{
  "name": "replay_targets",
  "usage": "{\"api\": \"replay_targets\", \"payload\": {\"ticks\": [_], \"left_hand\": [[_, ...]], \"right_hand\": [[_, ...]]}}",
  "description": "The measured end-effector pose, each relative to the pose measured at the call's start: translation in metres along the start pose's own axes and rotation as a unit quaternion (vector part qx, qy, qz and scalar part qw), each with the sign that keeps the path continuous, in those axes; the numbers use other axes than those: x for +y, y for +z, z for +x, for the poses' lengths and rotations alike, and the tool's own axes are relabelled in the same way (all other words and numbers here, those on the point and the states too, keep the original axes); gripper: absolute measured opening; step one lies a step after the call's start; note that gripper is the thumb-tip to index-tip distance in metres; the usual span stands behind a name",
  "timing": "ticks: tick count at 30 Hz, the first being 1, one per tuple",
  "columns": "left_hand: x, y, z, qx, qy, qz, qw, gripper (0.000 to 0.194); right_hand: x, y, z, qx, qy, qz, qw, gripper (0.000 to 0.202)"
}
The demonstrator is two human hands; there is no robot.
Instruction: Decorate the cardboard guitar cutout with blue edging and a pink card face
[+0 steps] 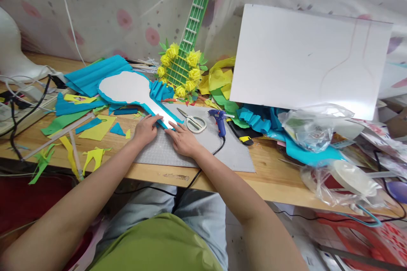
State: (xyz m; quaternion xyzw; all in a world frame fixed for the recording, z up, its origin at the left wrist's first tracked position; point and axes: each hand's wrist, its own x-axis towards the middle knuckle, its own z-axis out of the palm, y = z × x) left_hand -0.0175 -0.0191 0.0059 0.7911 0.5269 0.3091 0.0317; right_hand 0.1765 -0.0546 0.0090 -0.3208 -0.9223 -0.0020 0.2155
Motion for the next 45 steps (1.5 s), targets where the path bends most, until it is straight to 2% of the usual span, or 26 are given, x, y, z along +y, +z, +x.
{"api": "replay_targets", "payload": {"ticks": [3, 7, 12, 15, 18, 22, 25, 28, 33, 37, 41, 45], "left_hand": [[0.0, 0.0, 0.0, 0.0, 0.005, 0.002, 1.0, 0.051], [-0.001, 0.001, 0.0, 0.006, 0.009, -0.001, 1.0, 0.051], [-0.001, 0.001, 0.0, 0.014, 0.002, -0.008, 1.0, 0.051], [-0.002, 0.001, 0.0, 0.011, -0.008, -0.014, 1.0, 0.052], [-0.002, 0.001, -0.001, 0.011, 0.012, -0.022, 1.0, 0.053], [-0.004, -0.002, -0.001, 0.008, 0.054, -0.021, 0.998, 0.056], [-0.006, -0.009, 0.005, -0.031, 0.093, 0.0, 0.995, 0.058], [-0.008, -0.018, 0.019, -0.112, 0.14, 0.04, 0.983, 0.062], [-0.009, -0.026, 0.048, -0.211, 0.196, 0.124, 0.95, 0.066], [-0.004, -0.031, 0.059, -0.24, 0.241, 0.167, 0.926, 0.056], [0.003, -0.041, 0.061, -0.253, 0.253, 0.169, 0.918, 0.049], [0.005, -0.053, 0.058, -0.254, 0.272, 0.176, 0.911, 0.044]], "right_hand": [[0.001, 0.001, 0.001, 0.022, 0.011, 0.01, 1.0, 0.052], [0.004, 0.0, -0.002, 0.063, 0.034, 0.009, 0.997, 0.045], [-0.003, 0.0, 0.0, 0.017, 0.023, -0.009, 1.0, 0.039], [-0.005, 0.001, 0.001, 0.022, 0.026, 0.0, 0.999, 0.046], [0.0, -0.001, 0.0, 0.084, 0.076, 0.023, 0.993, 0.05], [0.015, -0.008, -0.008, 0.187, 0.188, 0.028, 0.964, 0.033], [0.027, -0.01, -0.017, 0.207, 0.251, 0.053, 0.944, 0.024], [0.035, -0.009, -0.025, 0.203, 0.315, 0.12, 0.919, 0.019], [0.041, -0.007, -0.03, 0.228, 0.338, 0.15, 0.901, 0.013], [0.042, -0.01, -0.029, 0.233, 0.335, 0.132, 0.903, 0.016], [0.043, -0.011, -0.03, 0.209, 0.335, 0.109, 0.912, 0.021], [0.042, -0.01, -0.03, 0.206, 0.349, 0.103, 0.909, 0.021]]}}
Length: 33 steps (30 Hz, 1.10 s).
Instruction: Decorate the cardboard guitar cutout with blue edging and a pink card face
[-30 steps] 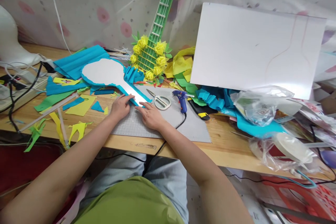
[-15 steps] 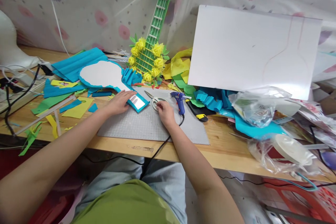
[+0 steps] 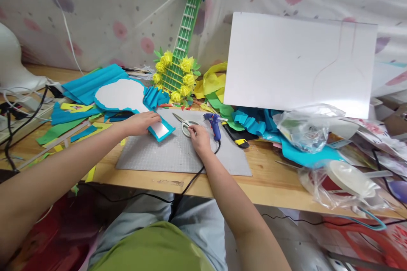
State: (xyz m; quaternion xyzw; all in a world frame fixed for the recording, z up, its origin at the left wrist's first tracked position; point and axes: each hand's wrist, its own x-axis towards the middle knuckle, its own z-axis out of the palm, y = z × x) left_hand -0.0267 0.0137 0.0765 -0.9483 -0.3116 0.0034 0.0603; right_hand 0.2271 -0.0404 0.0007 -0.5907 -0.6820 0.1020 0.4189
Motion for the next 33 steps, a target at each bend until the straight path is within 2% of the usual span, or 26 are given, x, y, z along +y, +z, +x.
{"api": "replay_targets", "payload": {"ticks": [8, 12, 17, 20, 23, 26, 28, 31, 33], "left_hand": [[0.01, -0.025, -0.017, 0.021, 0.026, 0.042, 0.999, 0.036], [0.015, -0.032, -0.018, 0.06, 0.035, 0.053, 0.996, 0.034], [0.014, -0.022, -0.022, 0.095, 0.065, 0.055, 0.992, 0.031], [0.015, -0.014, -0.028, 0.099, 0.082, 0.042, 0.991, 0.027], [0.021, -0.008, -0.031, 0.091, 0.07, 0.036, 0.993, 0.024], [0.028, 0.001, -0.027, 0.086, 0.038, 0.044, 0.995, 0.026], [0.031, 0.008, -0.021, 0.092, 0.014, 0.044, 0.995, 0.028], [0.033, 0.018, -0.014, 0.099, -0.015, 0.033, 0.994, 0.03], [0.032, 0.023, -0.01, 0.097, -0.03, 0.027, 0.995, 0.032]], "right_hand": [[-0.002, 0.002, 0.0, 0.002, 0.003, 0.002, 1.0, 0.022], [-0.002, 0.002, 0.0, 0.003, -0.001, 0.002, 1.0, 0.021], [-0.002, 0.002, -0.001, -0.013, 0.016, -0.004, 1.0, 0.02], [-0.003, 0.001, -0.001, -0.019, 0.018, -0.006, 1.0, 0.02], [-0.008, -0.004, 0.001, -0.019, 0.023, -0.013, 0.999, 0.022], [-0.012, -0.017, 0.003, -0.032, 0.03, -0.023, 0.999, 0.022], [-0.012, -0.032, 0.004, -0.074, 0.041, -0.024, 0.996, 0.021], [-0.005, -0.06, 0.005, -0.173, 0.108, -0.04, 0.978, 0.02], [0.004, -0.077, 0.005, -0.195, 0.165, -0.102, 0.962, 0.028]]}}
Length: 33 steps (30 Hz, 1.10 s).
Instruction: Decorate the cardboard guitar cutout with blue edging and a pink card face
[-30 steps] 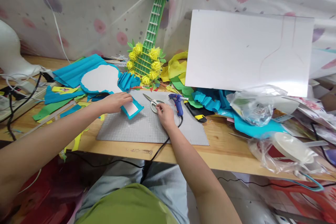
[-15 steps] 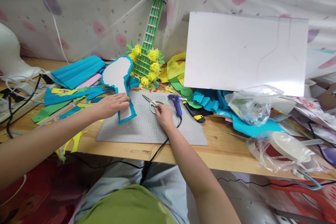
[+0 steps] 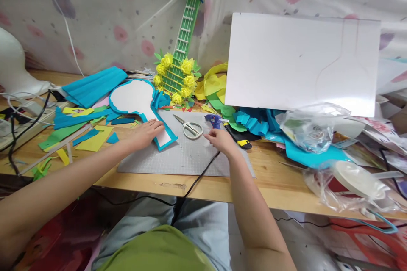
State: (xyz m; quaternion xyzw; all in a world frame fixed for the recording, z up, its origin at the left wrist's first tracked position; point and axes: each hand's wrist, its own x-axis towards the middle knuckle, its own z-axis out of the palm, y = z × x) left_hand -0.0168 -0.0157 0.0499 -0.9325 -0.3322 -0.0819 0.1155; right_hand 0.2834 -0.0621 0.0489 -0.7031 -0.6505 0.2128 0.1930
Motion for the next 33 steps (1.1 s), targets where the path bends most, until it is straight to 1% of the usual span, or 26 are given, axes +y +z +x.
{"api": "replay_targets", "payload": {"ticks": [3, 5, 7, 8, 10, 12, 14, 17, 19, 21, 22, 23, 24, 25, 26, 27, 28, 29, 30, 31, 32, 33], "left_hand": [[0.0, 0.001, 0.006, -0.004, -0.01, -0.011, 1.0, 0.035], [0.0, -0.002, 0.01, -0.013, -0.003, -0.017, 1.0, 0.037], [0.001, -0.007, 0.014, -0.022, 0.012, -0.012, 1.0, 0.038], [0.001, -0.009, 0.015, -0.025, 0.021, -0.006, 0.999, 0.038], [0.001, -0.013, 0.015, -0.026, 0.04, 0.003, 0.999, 0.038], [0.001, -0.015, 0.014, -0.028, 0.059, 0.008, 0.998, 0.038], [0.0, -0.015, 0.011, -0.03, 0.065, 0.009, 0.997, 0.039], [-0.001, -0.013, 0.006, -0.037, 0.047, -0.015, 0.998, 0.041], [-0.003, -0.012, 0.003, -0.048, 0.031, -0.051, 0.997, 0.046], [-0.006, -0.01, 0.0, -0.05, 0.031, -0.103, 0.993, 0.052], [-0.008, -0.008, -0.002, -0.04, 0.033, -0.133, 0.99, 0.054], [-0.01, -0.006, -0.003, -0.019, 0.027, -0.166, 0.986, 0.054], [-0.012, -0.003, -0.004, 0.015, 0.008, -0.198, 0.98, 0.053], [-0.014, 0.002, -0.006, 0.064, -0.031, -0.223, 0.972, 0.049], [-0.017, 0.008, -0.007, 0.125, -0.087, -0.238, 0.959, 0.045], [-0.019, 0.015, -0.008, 0.191, -0.152, -0.244, 0.939, 0.04], [-0.02, 0.022, -0.009, 0.254, -0.218, -0.239, 0.912, 0.034], [-0.022, 0.03, -0.01, 0.303, -0.274, -0.228, 0.884, 0.028], [-0.022, 0.037, -0.011, 0.333, -0.315, -0.218, 0.862, 0.022], [-0.023, 0.043, -0.011, 0.35, -0.341, -0.211, 0.847, 0.018], [-0.024, 0.049, -0.012, 0.357, -0.354, -0.206, 0.839, 0.017], [-0.024, 0.053, -0.012, 0.358, -0.358, -0.204, 0.838, 0.017]], "right_hand": [[0.016, -0.013, 0.001, 0.057, 0.071, -0.088, 0.992, 0.038], [0.022, -0.014, 0.005, 0.092, 0.101, -0.107, 0.985, 0.041], [0.024, -0.011, 0.013, 0.117, 0.119, -0.109, 0.98, 0.046], [0.025, -0.008, 0.017, 0.128, 0.118, -0.109, 0.979, 0.049], [0.024, -0.001, 0.026, 0.141, 0.09, -0.113, 0.979, 0.052], [0.024, 0.006, 0.034, 0.135, 0.056, -0.11, 0.983, 0.049], [0.023, 0.013, 0.039, 0.119, 0.059, -0.091, 0.987, 0.043], [0.023, 0.019, 0.042, 0.127, 0.11, -0.021, 0.986, 0.038], [0.022, 0.019, 0.04, 0.143, 0.122, 0.076, 0.979, 0.038], [0.019, 0.017, 0.036, 0.133, 0.096, 0.217, 0.962, 0.038], [0.018, 0.015, 0.033, 0.114, 0.07, 0.287, 0.948, 0.038], [0.015, 0.013, 0.03, 0.087, 0.042, 0.345, 0.934, 0.038], [0.013, 0.01, 0.027, 0.051, 0.017, 0.383, 0.922, 0.039], [0.01, 0.008, 0.024, 0.011, 0.001, 0.399, 0.917, 0.039], [0.007, 0.006, 0.021, -0.031, -0.007, 0.398, 0.917, 0.039], [0.004, 0.004, 0.019, -0.072, -0.009, 0.385, 0.92, 0.039], [0.001, 0.003, 0.017, -0.109, -0.011, 0.366, 0.924, 0.04], [-0.002, 0.002, 0.017, -0.142, -0.016, 0.347, 0.927, 0.041], [-0.005, 0.002, 0.017, -0.17, -0.024, 0.331, 0.928, 0.043], [-0.008, 0.002, 0.018, -0.193, -0.033, 0.319, 0.927, 0.044], [-0.01, 0.002, 0.019, -0.214, -0.041, 0.309, 0.926, 0.045], [-0.012, 0.002, 0.02, -0.232, -0.047, 0.299, 0.924, 0.047]]}}
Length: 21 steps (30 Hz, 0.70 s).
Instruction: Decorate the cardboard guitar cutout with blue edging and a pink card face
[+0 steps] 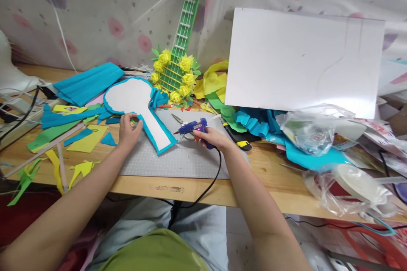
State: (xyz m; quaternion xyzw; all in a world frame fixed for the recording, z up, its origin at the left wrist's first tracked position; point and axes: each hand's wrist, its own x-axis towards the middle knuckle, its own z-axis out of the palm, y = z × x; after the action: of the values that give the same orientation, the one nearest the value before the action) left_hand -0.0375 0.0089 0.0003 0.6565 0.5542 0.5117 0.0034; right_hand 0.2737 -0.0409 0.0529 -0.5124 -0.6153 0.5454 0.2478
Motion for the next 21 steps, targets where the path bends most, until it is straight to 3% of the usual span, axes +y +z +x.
{"api": "replay_targets", "payload": {"ticks": [5, 12, 21], "left_hand": [[-0.006, 0.002, -0.004, -0.027, 0.022, 0.007, 0.999, 0.021], [-0.01, 0.005, -0.006, -0.057, 0.047, 0.012, 0.997, 0.032], [-0.008, 0.005, -0.005, -0.062, 0.023, 0.026, 0.997, 0.033]], "right_hand": [[-0.005, -0.002, 0.007, -0.059, 0.023, -0.031, 0.997, 0.051], [-0.005, -0.005, 0.012, -0.054, 0.06, -0.058, 0.995, 0.051], [-0.014, 0.0, 0.011, -0.067, 0.064, -0.096, 0.991, 0.052]]}}
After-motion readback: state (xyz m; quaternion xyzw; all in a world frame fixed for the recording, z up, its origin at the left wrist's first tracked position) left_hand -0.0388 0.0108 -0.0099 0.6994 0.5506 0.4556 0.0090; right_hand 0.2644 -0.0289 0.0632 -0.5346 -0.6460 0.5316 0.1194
